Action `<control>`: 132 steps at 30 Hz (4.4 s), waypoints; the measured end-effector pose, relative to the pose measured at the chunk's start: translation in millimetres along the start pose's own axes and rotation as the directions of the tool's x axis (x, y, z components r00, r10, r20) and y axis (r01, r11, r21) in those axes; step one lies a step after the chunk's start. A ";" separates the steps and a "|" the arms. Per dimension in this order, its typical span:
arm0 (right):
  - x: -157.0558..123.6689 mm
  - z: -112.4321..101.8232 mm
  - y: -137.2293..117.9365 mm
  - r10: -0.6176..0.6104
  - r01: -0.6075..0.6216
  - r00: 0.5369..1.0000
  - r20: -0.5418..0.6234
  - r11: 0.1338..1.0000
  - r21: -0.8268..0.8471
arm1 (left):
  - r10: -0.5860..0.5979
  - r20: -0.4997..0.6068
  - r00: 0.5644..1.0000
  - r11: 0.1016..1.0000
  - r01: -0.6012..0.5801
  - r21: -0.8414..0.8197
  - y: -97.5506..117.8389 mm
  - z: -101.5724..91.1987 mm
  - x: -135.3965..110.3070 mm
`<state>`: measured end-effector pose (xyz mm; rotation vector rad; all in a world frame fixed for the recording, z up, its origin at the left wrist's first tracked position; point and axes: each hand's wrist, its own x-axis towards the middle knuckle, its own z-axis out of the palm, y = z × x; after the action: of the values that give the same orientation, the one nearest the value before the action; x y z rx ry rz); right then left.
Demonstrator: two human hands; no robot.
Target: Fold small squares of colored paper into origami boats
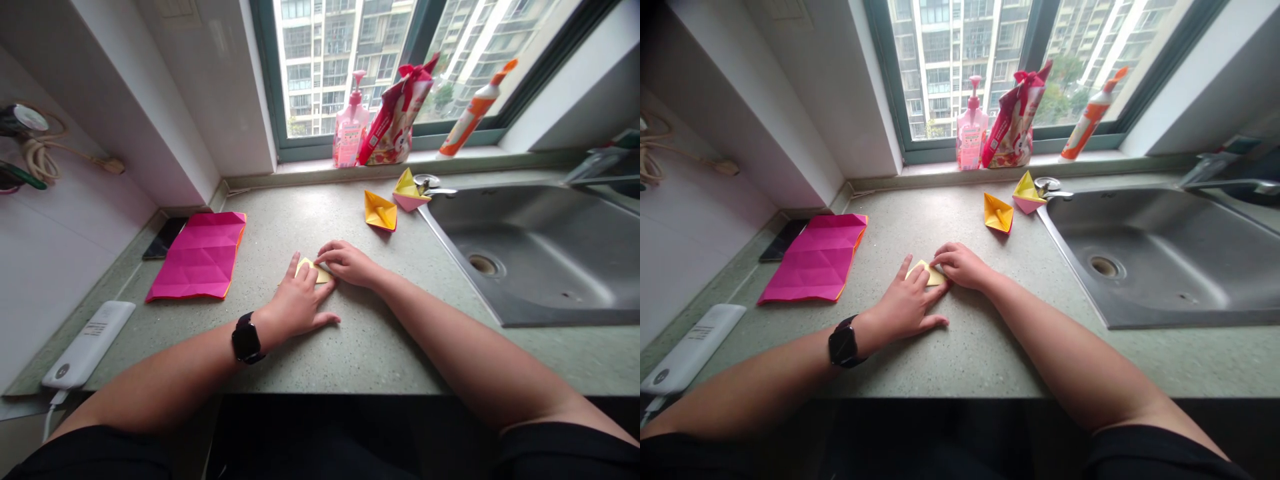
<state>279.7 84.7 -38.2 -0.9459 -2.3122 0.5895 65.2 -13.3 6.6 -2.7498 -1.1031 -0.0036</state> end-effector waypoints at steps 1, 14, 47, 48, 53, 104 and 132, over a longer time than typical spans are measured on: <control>-0.4 -0.6 -1.5 -0.003 0.003 1.000 0.003 1.000 -0.001 | 0.000 -0.005 1.000 1.000 0.000 -0.015 -1.5 0.4 -1.8; -7.1 -2.0 -14.4 0.017 -0.009 0.998 0.058 0.992 -0.130 | -0.082 0.042 0.996 0.938 0.091 -0.333 -41.8 -0.3 -43.5; -12.9 -4.2 -25.0 0.048 -0.035 0.997 0.065 0.981 -0.193 | -0.282 -0.024 0.959 0.861 0.242 -0.448 -74.5 15.9 -15.1; -13.0 -4.6 -26.2 0.048 -0.034 0.997 0.067 0.980 -0.194 | -0.290 -0.018 0.957 0.857 0.251 -0.450 -74.7 16.4 -14.5; -13.6 -6.8 -29.9 0.032 -0.018 0.997 0.077 0.983 -0.183 | -0.297 -0.017 0.955 0.835 0.251 -0.489 -73.7 17.0 -12.6; -13.3 -11.2 -70.2 -0.440 0.357 0.870 -0.223 0.873 -0.331 | -0.193 -0.637 0.746 0.781 -0.276 -0.560 -58.0 3.0 -14.3; -9.3 -19.9 -42.9 -0.069 0.129 0.977 -0.202 0.946 0.299 | -0.592 -0.269 0.760 0.119 -0.248 -0.962 -63.6 -0.3 -10.2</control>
<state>277.2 53.4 -1.6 -0.6990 -2.0101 0.7599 14.2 24.7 16.7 -2.8103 -1.4996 -2.4433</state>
